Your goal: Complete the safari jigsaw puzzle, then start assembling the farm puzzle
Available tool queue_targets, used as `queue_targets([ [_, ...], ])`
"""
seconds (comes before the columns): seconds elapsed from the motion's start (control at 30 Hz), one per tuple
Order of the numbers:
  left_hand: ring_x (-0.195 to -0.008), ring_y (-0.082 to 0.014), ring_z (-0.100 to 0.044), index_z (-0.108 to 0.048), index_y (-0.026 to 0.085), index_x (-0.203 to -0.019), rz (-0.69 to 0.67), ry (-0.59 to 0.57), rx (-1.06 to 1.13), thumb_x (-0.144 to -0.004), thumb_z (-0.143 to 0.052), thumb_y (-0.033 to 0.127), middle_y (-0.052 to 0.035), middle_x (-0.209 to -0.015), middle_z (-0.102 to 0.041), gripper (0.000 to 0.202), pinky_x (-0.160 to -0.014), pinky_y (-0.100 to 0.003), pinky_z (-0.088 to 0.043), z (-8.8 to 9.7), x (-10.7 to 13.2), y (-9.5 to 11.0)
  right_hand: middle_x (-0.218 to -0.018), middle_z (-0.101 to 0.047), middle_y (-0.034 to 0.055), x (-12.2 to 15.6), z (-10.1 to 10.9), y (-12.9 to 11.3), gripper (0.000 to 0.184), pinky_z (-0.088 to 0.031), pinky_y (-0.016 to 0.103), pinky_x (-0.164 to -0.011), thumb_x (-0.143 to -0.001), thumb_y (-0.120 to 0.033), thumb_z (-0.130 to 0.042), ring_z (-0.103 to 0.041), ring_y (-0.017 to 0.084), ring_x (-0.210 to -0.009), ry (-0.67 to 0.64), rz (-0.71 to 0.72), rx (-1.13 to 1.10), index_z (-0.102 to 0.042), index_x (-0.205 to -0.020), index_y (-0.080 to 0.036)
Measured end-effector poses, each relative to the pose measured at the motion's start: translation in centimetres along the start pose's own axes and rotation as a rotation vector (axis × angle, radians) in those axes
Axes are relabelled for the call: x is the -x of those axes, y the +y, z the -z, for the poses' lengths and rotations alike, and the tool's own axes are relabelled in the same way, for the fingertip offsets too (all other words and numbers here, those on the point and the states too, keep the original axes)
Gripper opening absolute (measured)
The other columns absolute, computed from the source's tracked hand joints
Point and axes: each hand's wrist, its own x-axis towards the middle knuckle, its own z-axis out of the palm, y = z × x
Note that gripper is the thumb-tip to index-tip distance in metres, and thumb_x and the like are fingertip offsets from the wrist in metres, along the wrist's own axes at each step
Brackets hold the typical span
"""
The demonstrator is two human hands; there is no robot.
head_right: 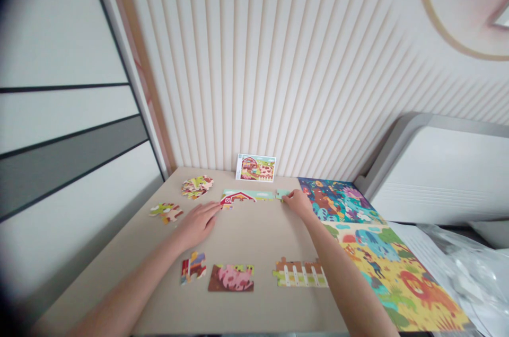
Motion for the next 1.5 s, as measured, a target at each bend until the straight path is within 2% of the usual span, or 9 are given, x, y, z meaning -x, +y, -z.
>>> queue_targets([
  [0.23,-0.134,-0.0236,-0.051,-0.057,0.024,-0.138,-0.005,0.006,-0.003,-0.097,-0.041,0.023,-0.0080,-0.143,-0.057,0.044,-0.115,-0.046,-0.036,-0.3,0.1,-0.2,-0.068,-0.069,0.0039,-0.7,0.2,0.1,0.026,-0.040,0.022,-0.056,-0.078,-0.043,-0.066,-0.065,0.018,-0.068,-0.044,0.049,-0.073,-0.070,-0.077,-0.017],
  [0.4,-0.134,-0.0246,-0.050,-0.056,0.024,-0.138,-0.007,-0.004,-0.008,-0.099,-0.039,0.025,-0.0080,-0.144,-0.057,0.043,-0.114,-0.048,-0.036,0.0,0.0,0.0,-0.048,-0.053,-0.0009,-0.8,0.2,0.0,0.038,-0.032,0.020,-0.046,-0.083,-0.048,-0.058,-0.049,0.011,-0.048,-0.135,0.069,-0.156,-0.063,-0.062,-0.016],
  [0.53,-0.134,-0.0243,-0.050,-0.056,0.024,-0.139,-0.004,0.000,-0.002,-0.099,-0.041,0.025,-0.0080,-0.144,-0.057,0.043,-0.115,-0.046,-0.036,0.2,0.0,0.2,-0.040,-0.043,-0.0036,-1.1,0.2,0.0,0.043,-0.029,0.021,-0.043,-0.078,-0.050,-0.065,-0.040,0.009,-0.042,-0.206,0.059,-0.130,-0.056,-0.051,-0.017],
  [0.67,-0.134,-0.0237,-0.050,-0.057,0.025,-0.138,-0.001,-0.004,-0.008,-0.099,-0.041,0.025,-0.0073,-0.145,-0.056,0.042,-0.115,-0.045,-0.036,0.3,0.0,0.2,-0.039,-0.042,-0.0033,-2.1,0.2,-0.3,0.040,-0.030,0.022,-0.045,-0.074,-0.042,-0.073,-0.042,0.010,-0.043,-0.230,0.055,-0.040,-0.057,-0.047,-0.016],
  [0.93,-0.136,-0.0244,-0.049,-0.056,0.024,-0.139,0.009,-0.021,-0.033,-0.099,-0.040,0.026,-0.0069,-0.145,-0.056,0.043,-0.114,-0.047,-0.036,0.4,0.0,0.2,-0.049,-0.060,0.0055,-4.0,0.7,-1.8,0.029,-0.041,0.024,-0.050,-0.071,-0.036,-0.077,-0.058,0.015,-0.047,-0.292,0.051,0.128,-0.066,-0.057,-0.013],
  [1.03,-0.135,-0.0245,-0.049,-0.056,0.024,-0.139,0.018,-0.023,-0.030,-0.099,-0.040,0.027,-0.0068,-0.145,-0.056,0.042,-0.114,-0.046,-0.037,0.3,0.0,0.2,-0.063,-0.069,0.0068,-4.0,0.5,-2.6,0.024,-0.045,0.024,-0.055,-0.070,-0.036,-0.079,-0.063,0.017,-0.055,-0.267,0.093,0.147,-0.073,-0.078,-0.014],
  [1.17,-0.134,-0.0246,-0.050,-0.056,0.024,-0.139,0.012,-0.027,-0.027,-0.099,-0.041,0.026,-0.0071,-0.145,-0.056,0.042,-0.114,-0.046,-0.037,0.4,0.1,0.3,-0.083,-0.074,0.0038,-2.9,-0.3,-3.3,0.033,-0.045,0.022,-0.064,-0.077,-0.038,-0.076,-0.068,0.016,-0.073,-0.239,0.211,0.119,-0.072,-0.106,-0.022],
  [1.3,-0.134,-0.0246,-0.050,-0.055,0.023,-0.139,0.003,-0.026,-0.024,-0.098,-0.041,0.024,-0.0079,-0.145,-0.056,0.043,-0.113,-0.047,-0.037,0.5,0.1,0.3,-0.084,-0.074,0.0022,-1.8,-1.1,-3.1,0.029,-0.042,0.021,-0.063,-0.085,-0.036,-0.070,-0.067,0.015,-0.074,-0.247,0.263,0.089,-0.071,-0.112,-0.024],
  [1.5,-0.134,-0.0248,-0.050,-0.056,0.023,-0.138,0.003,-0.015,-0.014,-0.098,-0.043,0.025,-0.0083,-0.144,-0.056,0.043,-0.114,-0.046,-0.037,0.3,0.0,0.2,-0.091,-0.075,0.0070,-1.3,-1.7,-2.7,0.031,-0.043,0.024,-0.069,-0.087,-0.039,-0.068,-0.068,0.019,-0.081,-0.205,0.260,0.088,-0.073,-0.111,-0.021],
])
